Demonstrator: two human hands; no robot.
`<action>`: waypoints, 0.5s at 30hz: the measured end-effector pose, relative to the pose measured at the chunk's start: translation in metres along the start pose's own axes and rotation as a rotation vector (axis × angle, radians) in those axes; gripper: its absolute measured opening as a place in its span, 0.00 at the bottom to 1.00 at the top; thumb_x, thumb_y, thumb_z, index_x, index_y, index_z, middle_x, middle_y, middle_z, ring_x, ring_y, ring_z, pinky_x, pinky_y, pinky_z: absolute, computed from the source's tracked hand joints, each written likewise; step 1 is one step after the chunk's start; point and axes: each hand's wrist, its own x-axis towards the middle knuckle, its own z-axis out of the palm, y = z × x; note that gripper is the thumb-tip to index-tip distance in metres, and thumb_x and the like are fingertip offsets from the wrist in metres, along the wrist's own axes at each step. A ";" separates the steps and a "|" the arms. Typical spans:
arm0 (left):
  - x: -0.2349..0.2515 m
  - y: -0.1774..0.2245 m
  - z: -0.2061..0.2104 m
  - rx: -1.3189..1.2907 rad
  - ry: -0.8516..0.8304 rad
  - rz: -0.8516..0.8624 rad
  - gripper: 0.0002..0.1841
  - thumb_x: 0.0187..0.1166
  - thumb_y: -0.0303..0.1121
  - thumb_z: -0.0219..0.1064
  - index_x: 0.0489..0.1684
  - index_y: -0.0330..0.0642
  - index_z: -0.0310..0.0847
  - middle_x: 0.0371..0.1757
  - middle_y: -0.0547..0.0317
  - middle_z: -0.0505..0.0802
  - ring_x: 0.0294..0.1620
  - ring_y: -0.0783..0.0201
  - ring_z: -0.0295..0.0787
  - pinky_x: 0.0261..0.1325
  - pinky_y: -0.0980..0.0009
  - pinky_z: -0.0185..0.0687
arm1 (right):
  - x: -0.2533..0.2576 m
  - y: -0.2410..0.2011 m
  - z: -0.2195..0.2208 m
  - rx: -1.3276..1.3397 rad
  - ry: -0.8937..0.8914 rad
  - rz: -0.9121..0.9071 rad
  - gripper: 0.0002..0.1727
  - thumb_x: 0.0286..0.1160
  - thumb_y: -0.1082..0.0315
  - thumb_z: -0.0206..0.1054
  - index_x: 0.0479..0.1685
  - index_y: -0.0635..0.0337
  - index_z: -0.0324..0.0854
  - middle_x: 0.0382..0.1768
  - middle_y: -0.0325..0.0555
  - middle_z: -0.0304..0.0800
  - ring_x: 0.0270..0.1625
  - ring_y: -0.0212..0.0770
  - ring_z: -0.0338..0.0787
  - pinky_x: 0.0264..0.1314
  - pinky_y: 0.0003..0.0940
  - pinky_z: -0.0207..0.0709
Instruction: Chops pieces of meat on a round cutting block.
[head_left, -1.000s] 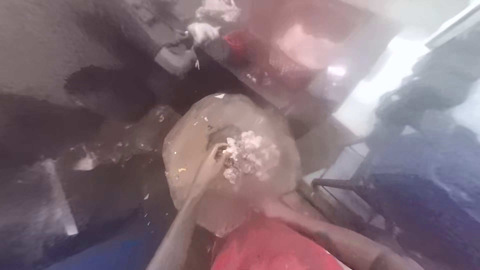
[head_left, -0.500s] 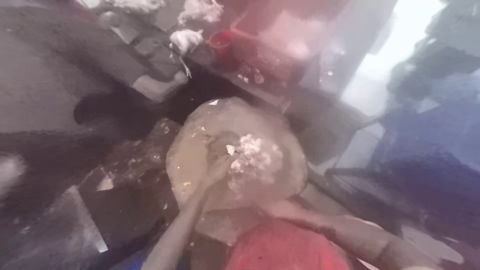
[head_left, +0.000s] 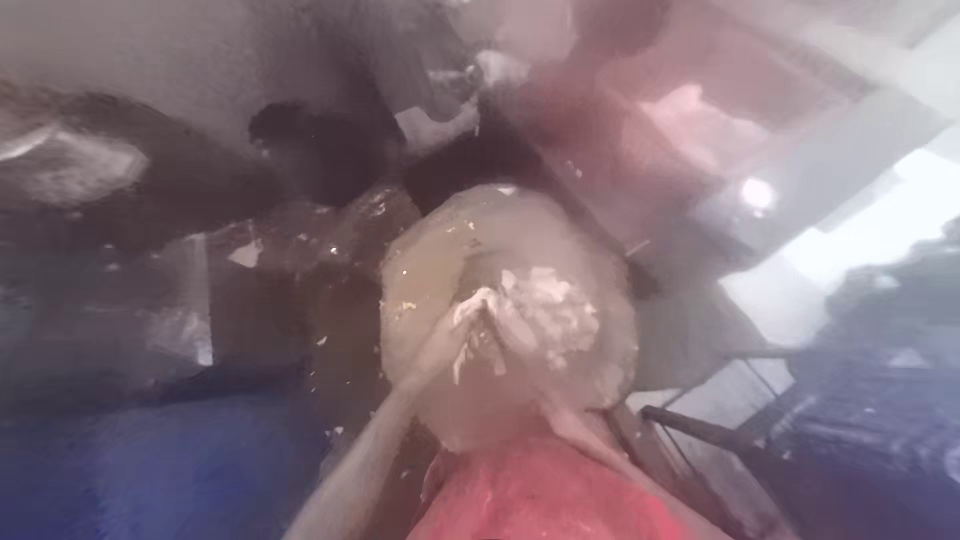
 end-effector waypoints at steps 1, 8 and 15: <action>-0.009 -0.017 -0.006 -0.109 -0.036 -0.074 0.21 0.93 0.45 0.53 0.73 0.40 0.74 0.30 0.59 0.89 0.25 0.66 0.86 0.31 0.68 0.88 | -0.001 0.000 -0.005 -0.018 0.110 0.022 0.23 0.88 0.71 0.49 0.79 0.60 0.74 0.72 0.50 0.83 0.69 0.36 0.85 0.75 0.36 0.78; -0.033 -0.134 0.060 -0.618 -0.047 -0.394 0.13 0.94 0.39 0.50 0.46 0.43 0.77 0.23 0.67 0.82 0.21 0.72 0.77 0.27 0.75 0.78 | 0.003 -0.103 -0.020 -0.342 0.244 -0.378 0.19 0.78 0.75 0.50 0.50 0.62 0.90 0.51 0.45 0.93 0.58 0.33 0.88 0.68 0.32 0.81; -0.033 -0.157 0.067 -0.843 -0.089 -0.413 0.13 0.93 0.39 0.50 0.41 0.45 0.77 0.22 0.66 0.83 0.19 0.73 0.78 0.23 0.78 0.78 | -0.027 -0.170 0.031 0.164 0.052 -0.176 0.23 0.66 0.65 0.76 0.58 0.65 0.78 0.39 0.36 0.88 0.39 0.23 0.86 0.45 0.22 0.84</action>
